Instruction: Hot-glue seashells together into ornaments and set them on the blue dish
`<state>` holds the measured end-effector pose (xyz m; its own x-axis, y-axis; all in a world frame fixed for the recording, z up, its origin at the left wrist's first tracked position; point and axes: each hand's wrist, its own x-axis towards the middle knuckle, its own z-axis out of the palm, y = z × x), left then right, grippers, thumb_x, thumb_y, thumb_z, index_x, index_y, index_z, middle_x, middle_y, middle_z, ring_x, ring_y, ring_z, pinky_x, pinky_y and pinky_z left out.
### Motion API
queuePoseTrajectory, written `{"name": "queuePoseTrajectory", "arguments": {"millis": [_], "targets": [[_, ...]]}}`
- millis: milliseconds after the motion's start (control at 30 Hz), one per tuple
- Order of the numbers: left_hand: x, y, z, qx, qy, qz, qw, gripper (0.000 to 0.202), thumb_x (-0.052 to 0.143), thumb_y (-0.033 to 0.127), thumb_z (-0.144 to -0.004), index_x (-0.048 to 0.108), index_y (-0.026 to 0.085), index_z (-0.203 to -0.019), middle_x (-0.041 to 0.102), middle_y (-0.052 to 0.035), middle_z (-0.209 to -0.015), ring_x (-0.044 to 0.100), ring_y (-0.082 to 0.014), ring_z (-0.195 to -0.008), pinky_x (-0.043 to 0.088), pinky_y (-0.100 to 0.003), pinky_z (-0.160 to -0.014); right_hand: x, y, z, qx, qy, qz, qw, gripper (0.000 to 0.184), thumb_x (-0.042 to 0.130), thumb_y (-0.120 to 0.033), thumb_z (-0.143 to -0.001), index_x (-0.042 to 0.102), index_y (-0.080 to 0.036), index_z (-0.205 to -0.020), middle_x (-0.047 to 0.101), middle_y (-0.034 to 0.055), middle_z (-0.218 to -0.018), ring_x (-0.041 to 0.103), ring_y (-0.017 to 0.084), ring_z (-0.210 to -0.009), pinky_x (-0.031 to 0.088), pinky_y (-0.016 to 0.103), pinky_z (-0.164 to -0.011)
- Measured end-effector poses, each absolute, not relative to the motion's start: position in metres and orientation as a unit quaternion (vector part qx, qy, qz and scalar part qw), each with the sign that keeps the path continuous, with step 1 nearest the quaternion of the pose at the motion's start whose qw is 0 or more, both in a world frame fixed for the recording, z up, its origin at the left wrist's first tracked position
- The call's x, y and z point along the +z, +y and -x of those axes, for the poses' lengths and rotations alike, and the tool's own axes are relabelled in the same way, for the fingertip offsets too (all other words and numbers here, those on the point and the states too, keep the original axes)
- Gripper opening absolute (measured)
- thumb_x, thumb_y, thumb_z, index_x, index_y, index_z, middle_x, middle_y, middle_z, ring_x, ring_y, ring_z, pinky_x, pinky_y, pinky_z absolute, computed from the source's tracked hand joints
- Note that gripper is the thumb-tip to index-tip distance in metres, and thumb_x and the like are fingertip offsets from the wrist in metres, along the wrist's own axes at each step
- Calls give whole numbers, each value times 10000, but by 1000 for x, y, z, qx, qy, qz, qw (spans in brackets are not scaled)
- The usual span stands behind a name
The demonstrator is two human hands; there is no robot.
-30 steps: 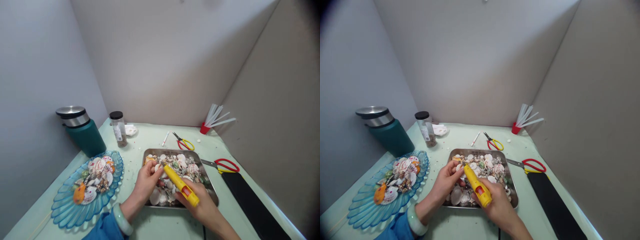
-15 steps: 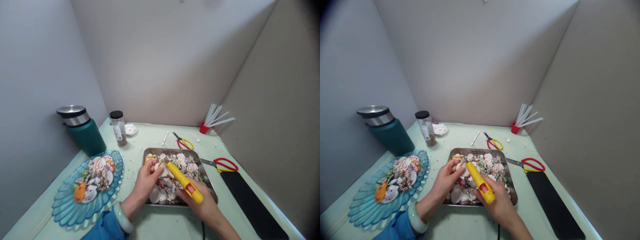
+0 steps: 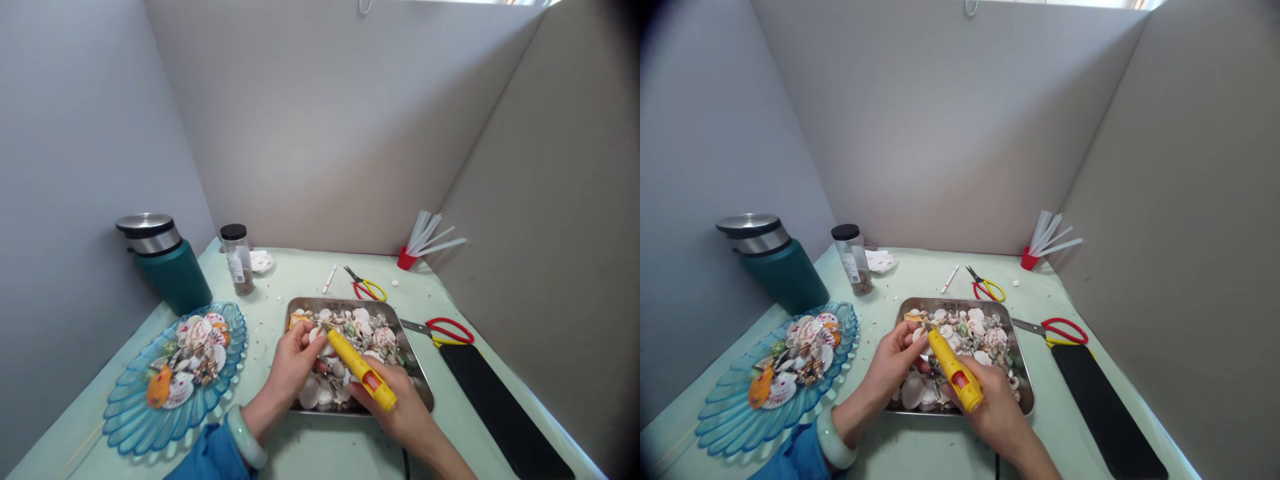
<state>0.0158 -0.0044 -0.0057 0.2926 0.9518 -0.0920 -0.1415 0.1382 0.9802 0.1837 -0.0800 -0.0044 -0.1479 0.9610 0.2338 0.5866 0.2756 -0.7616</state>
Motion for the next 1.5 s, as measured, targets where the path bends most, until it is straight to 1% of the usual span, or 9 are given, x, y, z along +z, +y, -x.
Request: {"name": "queuePoseTrajectory", "arguments": {"millis": [100, 233, 433, 633, 800, 1000, 1100, 1267, 1500], "targets": [[-5, -5, -15, 429, 412, -489, 637, 319, 670, 401, -721, 442, 190, -790, 597, 63, -616, 544, -75, -402, 404, -159, -380, -5, -80, -186, 253, -710, 545, 367, 158, 563, -351, -851, 569, -194, -833, 586, -14, -690, 521, 134, -601, 389, 221, -571], [-4, -5, -16, 429, 404, -483, 647, 340, 684, 401, -708, 428, 193, -791, 608, 53, -622, 561, -91, -446, 447, -179, -415, -6, -78, -187, 251, -700, 549, 381, 169, 553, -357, -859, 593, -197, -892, 634, 3, -766, 558, 149, -657, 422, 229, -631], [-3, -5, -16, 434, 412, -487, 636, 333, 692, 409, -696, 453, 187, -760, 561, 78, -575, 537, -81, -415, 428, -172, -394, -5, -79, -184, 246, -711, 551, 362, 145, 585, -342, -837, 590, -197, -839, 604, -16, -684, 539, 136, -592, 398, 221, -553], [-4, -4, -16, 441, 406, -485, 637, 304, 683, 390, -718, 479, 181, -801, 636, 42, -645, 550, -79, -416, 419, -169, -404, -4, -80, -184, 239, -710, 550, 369, 156, 588, -348, -835, 604, -197, -870, 629, -2, -706, 562, 147, -606, 420, 227, -569], [-2, -5, -14, 447, 412, -475, 637, 307, 681, 393, -723, 489, 177, -827, 661, 24, -645, 567, -92, -421, 407, -171, -407, -9, -79, -187, 241, -690, 558, 393, 189, 557, -369, -851, 603, -191, -896, 649, 15, -742, 582, 158, -632, 446, 232, -599], [2, -6, -14, 470, 412, -464, 628, 296, 681, 364, -726, 468, 178, -813, 657, 28, -650, 595, -98, -448, 417, -164, -421, -7, -80, -187, 233, -696, 553, 394, 194, 558, -370, -849, 616, -191, -895, 669, 31, -781, 604, 168, -664, 464, 241, -630], [2, -5, -14, 471, 411, -466, 626, 306, 688, 371, -718, 472, 176, -813, 659, 26, -651, 585, -93, -428, 405, -163, -412, -4, -80, -185, 229, -698, 557, 388, 179, 576, -367, -835, 623, -196, -860, 668, 21, -751, 599, 162, -635, 463, 235, -605], [2, -5, -14, 471, 412, -465, 627, 321, 696, 385, -705, 476, 178, -811, 664, 25, -654, 582, -93, -419, 397, -165, -406, -4, -79, -184, 231, -699, 554, 388, 198, 569, -367, -842, 628, -195, -921, 669, 19, -747, 595, 159, -627, 463, 233, -590], [3, -5, -14, 472, 410, -460, 631, 311, 694, 362, -710, 461, 179, -805, 656, 29, -651, 577, -88, -412, 406, -167, -407, -6, -78, -186, 230, -701, 551, 390, 180, 586, -341, -835, 628, -193, -929, 665, 18, -744, 592, 159, -623, 461, 235, -598]]}}
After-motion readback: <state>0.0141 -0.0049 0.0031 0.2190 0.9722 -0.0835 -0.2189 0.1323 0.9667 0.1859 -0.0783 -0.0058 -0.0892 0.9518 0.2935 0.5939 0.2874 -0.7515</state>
